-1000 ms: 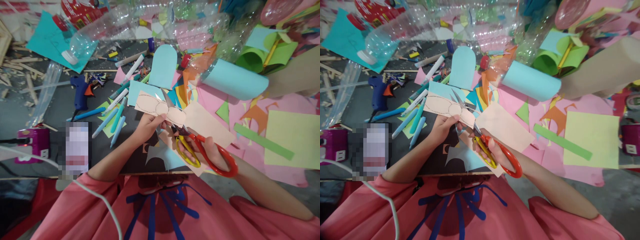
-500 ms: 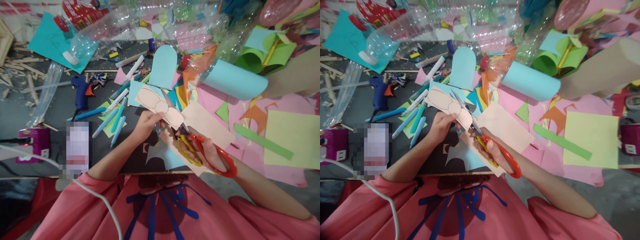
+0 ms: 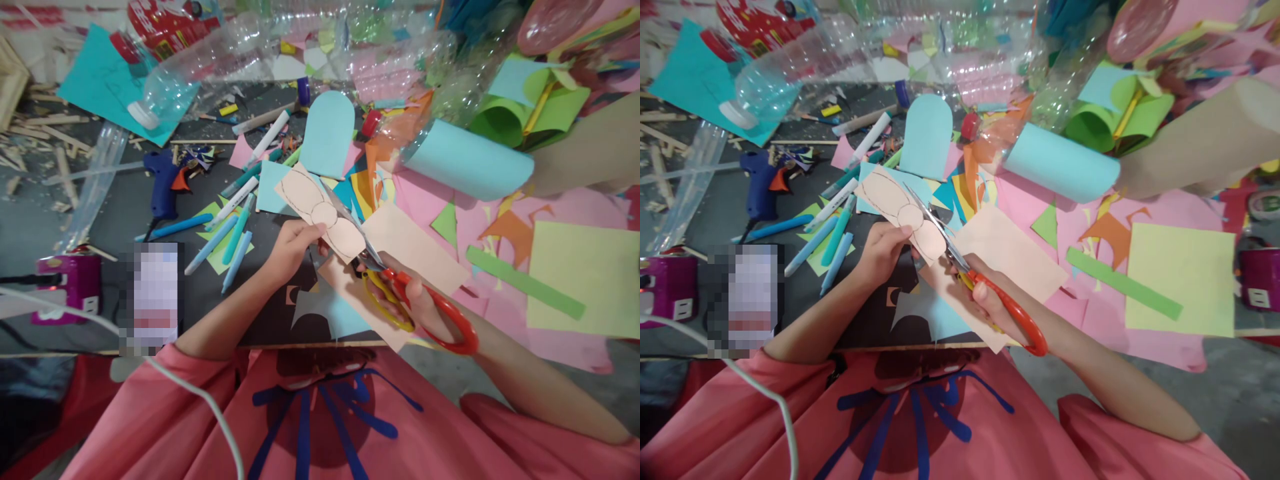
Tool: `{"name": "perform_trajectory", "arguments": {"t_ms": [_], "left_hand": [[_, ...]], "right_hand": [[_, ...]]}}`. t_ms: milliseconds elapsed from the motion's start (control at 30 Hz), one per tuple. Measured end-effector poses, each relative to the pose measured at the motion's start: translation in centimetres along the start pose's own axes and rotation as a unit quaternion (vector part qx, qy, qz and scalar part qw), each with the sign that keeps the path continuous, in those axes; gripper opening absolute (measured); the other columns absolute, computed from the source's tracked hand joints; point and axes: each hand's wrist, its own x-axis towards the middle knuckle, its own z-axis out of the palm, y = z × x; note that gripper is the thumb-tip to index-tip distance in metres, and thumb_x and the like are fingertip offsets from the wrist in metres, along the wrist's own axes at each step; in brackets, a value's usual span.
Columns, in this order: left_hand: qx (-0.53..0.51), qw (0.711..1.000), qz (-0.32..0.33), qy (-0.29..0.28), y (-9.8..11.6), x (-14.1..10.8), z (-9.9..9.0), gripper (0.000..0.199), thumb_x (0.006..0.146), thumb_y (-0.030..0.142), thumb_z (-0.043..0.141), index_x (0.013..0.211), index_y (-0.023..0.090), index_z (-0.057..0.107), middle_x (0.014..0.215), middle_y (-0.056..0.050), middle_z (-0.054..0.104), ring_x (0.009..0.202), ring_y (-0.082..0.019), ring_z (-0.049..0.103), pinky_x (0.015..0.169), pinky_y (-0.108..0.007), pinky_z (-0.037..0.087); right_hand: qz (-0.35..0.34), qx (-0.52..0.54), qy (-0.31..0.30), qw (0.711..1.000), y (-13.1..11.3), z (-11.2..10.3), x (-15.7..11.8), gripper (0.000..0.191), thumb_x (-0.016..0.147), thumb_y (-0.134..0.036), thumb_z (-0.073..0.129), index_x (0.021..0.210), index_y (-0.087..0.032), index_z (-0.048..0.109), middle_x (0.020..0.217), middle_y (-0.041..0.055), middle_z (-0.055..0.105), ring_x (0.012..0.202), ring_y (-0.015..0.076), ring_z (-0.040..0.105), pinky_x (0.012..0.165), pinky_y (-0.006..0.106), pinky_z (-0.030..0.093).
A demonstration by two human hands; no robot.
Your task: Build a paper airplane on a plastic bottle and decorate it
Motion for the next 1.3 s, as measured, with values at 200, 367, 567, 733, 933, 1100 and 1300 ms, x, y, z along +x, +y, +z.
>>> {"name": "perform_trajectory", "arguments": {"t_ms": [200, 367, 567, 733, 933, 1100, 1300], "left_hand": [[-0.004, 1.000, -0.004, 0.006, -0.1, 0.0, 0.0, 0.035, 0.072, 0.039, 0.062, 0.045, 0.017, 0.059, 0.046, -0.001, 0.058, 0.049, -0.013, 0.056, 0.057, -0.026, 0.045], [-0.024, 0.999, -0.004, 0.022, -0.3, 0.2, 0.1, 0.033, 0.069, 0.038, 0.062, 0.044, 0.018, 0.055, 0.045, 0.001, 0.054, 0.047, -0.012, 0.052, 0.054, -0.027, 0.044], [-0.017, 0.999, -0.008, 0.038, -0.3, 0.1, 0.2, 0.030, 0.068, 0.038, 0.061, 0.045, 0.019, 0.053, 0.047, 0.002, 0.052, 0.049, -0.011, 0.050, 0.055, -0.027, 0.043], [-0.018, 0.998, -0.015, 0.062, -0.4, 0.2, 0.1, 0.029, 0.066, 0.041, 0.062, 0.049, 0.018, 0.054, 0.049, 0.003, 0.051, 0.052, -0.011, 0.048, 0.058, -0.027, 0.043], [-0.014, 0.997, -0.018, 0.080, -0.1, 0.1, 0.1, 0.027, 0.065, 0.039, 0.062, 0.051, 0.017, 0.054, 0.053, 0.002, 0.050, 0.055, -0.011, 0.045, 0.056, -0.026, 0.040], [0.000, 0.997, -0.001, 0.076, -0.2, 0.1, 0.0, 0.034, 0.070, 0.038, 0.061, 0.048, 0.018, 0.044, 0.050, 0.003, 0.040, 0.050, -0.009, 0.038, 0.050, -0.025, 0.033], [-0.027, 0.996, -0.025, 0.081, -0.2, 0.2, -0.1, 0.029, 0.066, 0.039, 0.062, 0.049, 0.018, 0.050, 0.050, 0.003, 0.044, 0.050, -0.009, 0.040, 0.049, -0.025, 0.035]], "right_hand": [[0.011, -0.039, 0.014, 0.999, -0.5, -0.1, -0.5, 0.080, 0.075, -0.090, 0.033, 0.113, -0.023, 0.051, 0.062, -0.0056, 0.037, 0.045, 0.0072, 0.028, 0.040, 0.023, 0.022], [0.006, -0.044, 0.002, 0.999, -1.0, -0.2, -0.7, 0.076, 0.076, -0.089, 0.034, 0.112, -0.024, 0.051, 0.061, -0.0069, 0.034, 0.044, 0.0069, 0.026, 0.037, 0.022, 0.020], [0.008, -0.041, -0.005, 0.999, -1.7, -0.3, -0.8, 0.072, 0.075, -0.088, 0.040, 0.107, -0.023, 0.049, 0.068, -0.0060, 0.036, 0.046, 0.0057, 0.025, 0.036, 0.022, 0.020], [0.009, -0.019, -0.014, 1.000, -1.8, -0.2, -1.0, 0.067, 0.078, -0.084, 0.043, 0.106, -0.024, 0.048, 0.068, -0.0062, 0.036, 0.046, 0.0057, 0.025, 0.034, 0.022, 0.021], [0.007, -0.048, -0.020, 0.999, -1.3, -0.5, -1.1, 0.066, 0.080, -0.083, 0.041, 0.106, -0.023, 0.049, 0.067, -0.0069, 0.035, 0.045, 0.0041, 0.026, 0.034, 0.020, 0.021], [0.011, -0.061, -0.011, 0.998, -1.1, -0.7, -1.1, 0.071, 0.077, -0.086, 0.041, 0.108, -0.022, 0.050, 0.065, -0.0071, 0.036, 0.044, 0.0042, 0.026, 0.035, 0.020, 0.021], [0.006, -0.060, -0.006, 0.998, -0.8, -0.9, -1.0, 0.068, 0.077, -0.084, 0.045, 0.104, -0.022, 0.053, 0.071, -0.0041, 0.042, 0.048, 0.0051, 0.027, 0.035, 0.019, 0.021]]}}
